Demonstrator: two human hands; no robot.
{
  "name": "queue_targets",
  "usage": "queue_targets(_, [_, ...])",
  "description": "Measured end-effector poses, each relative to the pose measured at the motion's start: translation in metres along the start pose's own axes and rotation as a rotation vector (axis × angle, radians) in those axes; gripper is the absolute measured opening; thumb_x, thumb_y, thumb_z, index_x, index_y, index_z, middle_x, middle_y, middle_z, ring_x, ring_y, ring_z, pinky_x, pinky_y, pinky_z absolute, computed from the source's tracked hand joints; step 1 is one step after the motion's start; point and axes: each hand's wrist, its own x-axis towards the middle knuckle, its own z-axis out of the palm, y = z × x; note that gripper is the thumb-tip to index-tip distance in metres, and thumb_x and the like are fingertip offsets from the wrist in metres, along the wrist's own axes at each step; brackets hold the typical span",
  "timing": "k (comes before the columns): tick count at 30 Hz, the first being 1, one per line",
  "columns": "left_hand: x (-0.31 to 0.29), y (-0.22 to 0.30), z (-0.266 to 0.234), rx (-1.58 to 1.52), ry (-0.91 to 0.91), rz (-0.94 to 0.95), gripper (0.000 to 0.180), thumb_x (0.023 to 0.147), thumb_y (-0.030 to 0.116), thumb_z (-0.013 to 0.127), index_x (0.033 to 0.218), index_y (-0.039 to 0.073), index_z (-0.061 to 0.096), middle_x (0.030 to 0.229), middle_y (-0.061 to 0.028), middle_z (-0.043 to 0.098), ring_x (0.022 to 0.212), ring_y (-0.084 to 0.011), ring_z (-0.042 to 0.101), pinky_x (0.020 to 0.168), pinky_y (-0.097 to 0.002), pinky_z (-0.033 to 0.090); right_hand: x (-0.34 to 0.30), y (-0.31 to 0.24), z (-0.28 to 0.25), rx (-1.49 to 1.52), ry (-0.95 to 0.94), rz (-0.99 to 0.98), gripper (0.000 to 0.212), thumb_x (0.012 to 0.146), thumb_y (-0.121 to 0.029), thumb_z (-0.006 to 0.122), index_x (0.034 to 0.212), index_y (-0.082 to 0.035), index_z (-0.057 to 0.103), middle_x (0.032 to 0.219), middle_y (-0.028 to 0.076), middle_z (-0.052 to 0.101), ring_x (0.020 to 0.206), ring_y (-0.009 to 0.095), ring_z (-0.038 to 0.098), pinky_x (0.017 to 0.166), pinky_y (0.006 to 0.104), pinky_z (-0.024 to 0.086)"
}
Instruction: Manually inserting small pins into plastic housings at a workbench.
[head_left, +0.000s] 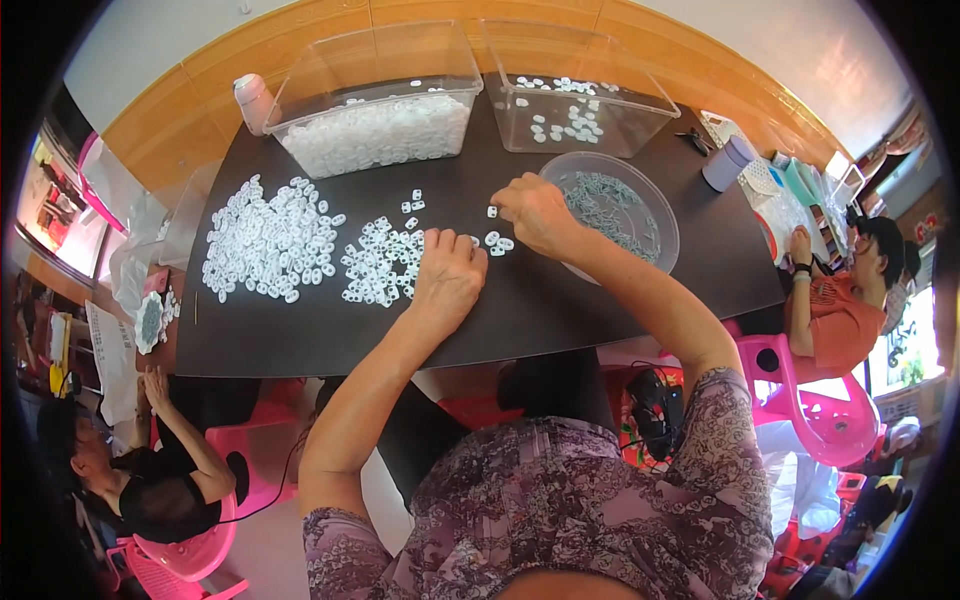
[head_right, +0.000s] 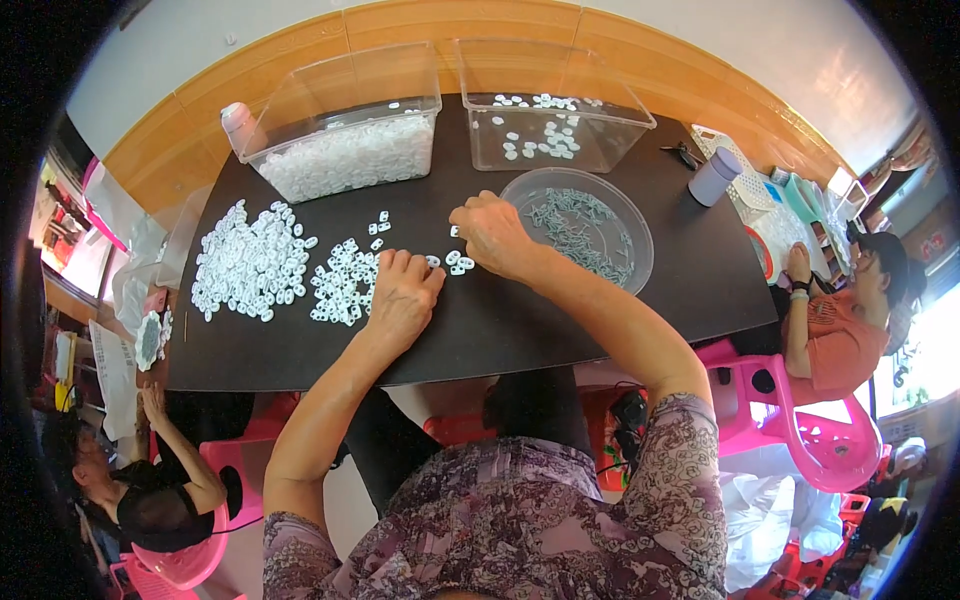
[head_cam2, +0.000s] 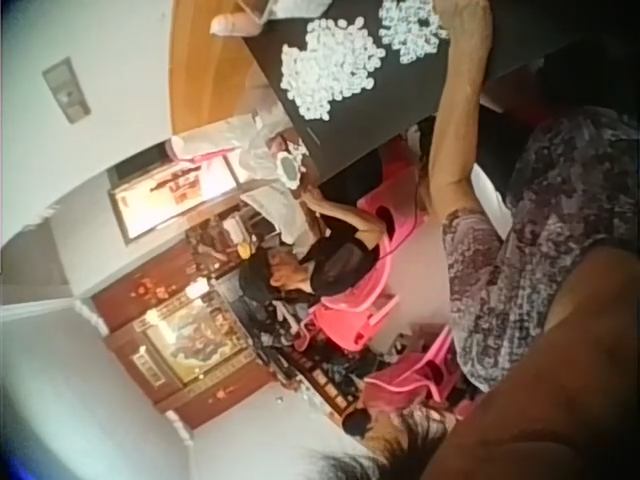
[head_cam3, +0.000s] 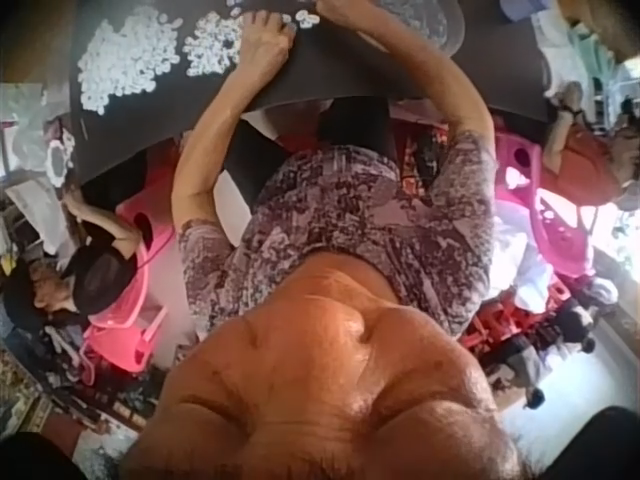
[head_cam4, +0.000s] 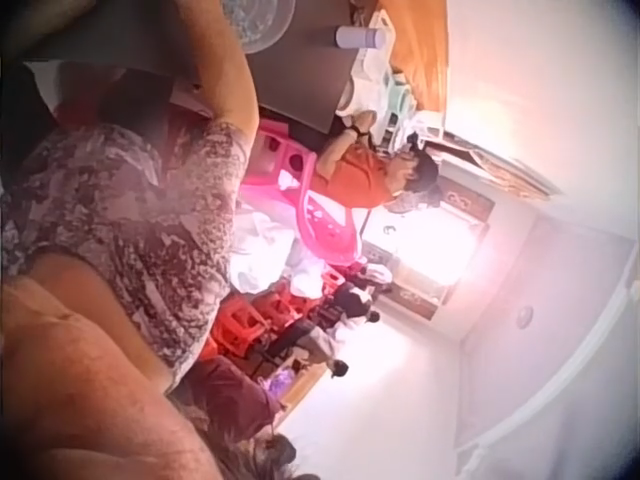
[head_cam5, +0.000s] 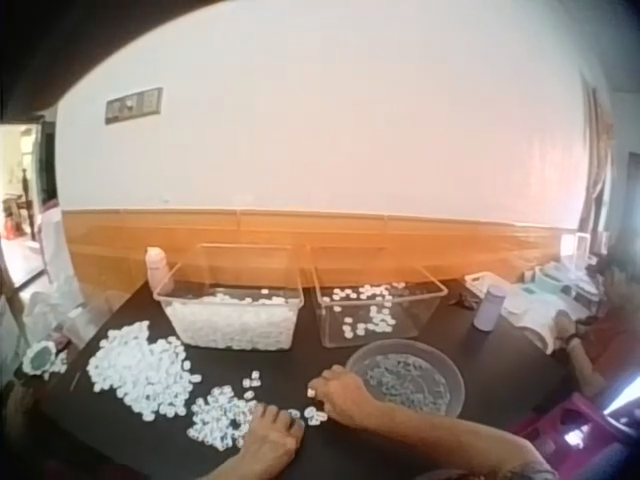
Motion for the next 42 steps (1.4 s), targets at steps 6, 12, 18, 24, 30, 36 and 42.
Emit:
queue_targets(6, [-0.001,0.003,-0.001,-0.02,-0.04,0.018,0.007,0.065,0.006,0.063,0.07,0.004,0.059,0.073,-0.0087,0.052,0.075,-0.0246,0.049,0.072,-0.0382,0.037,-0.006,-0.006,-0.007,0.111,0.14,-0.018,0.009,0.075,-0.007,0.062,0.083,-0.004,0.065,0.077,0.011,0.061,0.077,0.03,0.056,0.068,0.0399,0.045])
queue_targets(12, [-0.008,0.007,-0.007,-0.036,0.038,-0.124,0.01,0.067,0.005,0.066,0.072,0.005,0.058,0.073,-0.0082,0.052,0.075,-0.0259,0.049,0.07,-0.0375,0.038,-0.032,-0.024,-0.023,0.19,0.196,0.015,0.011,0.075,-0.005,0.063,0.085,-0.002,0.066,0.08,0.012,0.063,0.076,0.03,0.058,0.068,0.0381,0.047])
queue_targets(18, [-0.014,0.027,-0.033,-0.841,0.025,-0.858,0.015,0.089,0.014,0.06,0.084,0.0,0.056,0.071,-0.0021,0.057,0.063,-0.0093,0.055,0.054,-0.0234,0.044,-0.056,-0.068,-0.023,0.588,0.125,0.337,0.016,0.079,-0.007,0.063,0.093,0.001,0.066,0.079,0.009,0.065,0.077,0.017,0.061,0.07,0.0291,0.047])
queue_targets(24, [-0.022,0.04,-0.051,-1.399,0.131,-1.052,0.015,0.093,0.015,0.054,0.087,0.001,0.057,0.074,-0.0018,0.058,0.063,-0.0071,0.053,0.056,-0.0189,0.044,-0.053,-0.104,-0.021,1.006,0.084,0.487,0.012,0.081,-0.006,0.063,0.089,0.003,0.065,0.076,0.003,0.063,0.071,0.006,0.054,0.065,0.0224,0.045])
queue_targets(30, [-0.029,0.05,-0.052,-1.559,0.308,-1.093,0.015,0.089,0.014,0.06,0.087,0.0,0.058,0.071,-0.0034,0.057,0.06,-0.01,0.051,0.055,-0.0214,0.042,-0.057,-0.122,-0.02,1.127,0.202,0.477,0.006,0.078,-0.003,0.064,0.082,0.001,0.064,0.071,0.001,0.061,0.065,0.005,0.052,0.058,0.0226,0.042])
queue_targets(36, [-0.041,0.058,-0.047,-1.577,0.377,-1.159,0.009,0.086,0.006,0.061,0.085,-0.002,0.06,0.071,-0.0048,0.058,0.062,-0.0111,0.054,0.057,-0.022,0.043,-0.066,-0.129,-0.009,0.838,0.281,0.325,0.008,0.075,-0.001,0.069,0.081,-0.001,0.064,0.08,0.005,0.055,0.065,0.009,0.056,0.057,0.0226,0.044])
queue_targets(42, [-0.05,0.067,-0.057,-1.646,0.37,-1.14,0.011,0.086,0.005,0.062,0.085,-0.006,0.061,0.072,-0.0083,0.061,0.061,-0.0143,0.054,0.059,-0.0245,0.044,-0.071,-0.129,-0.002,0.535,0.343,0.17,0.01,0.07,-0.003,0.068,0.079,-0.003,0.063,0.071,0.008,0.057,0.07,0.024,0.054,0.061,0.0336,0.045])
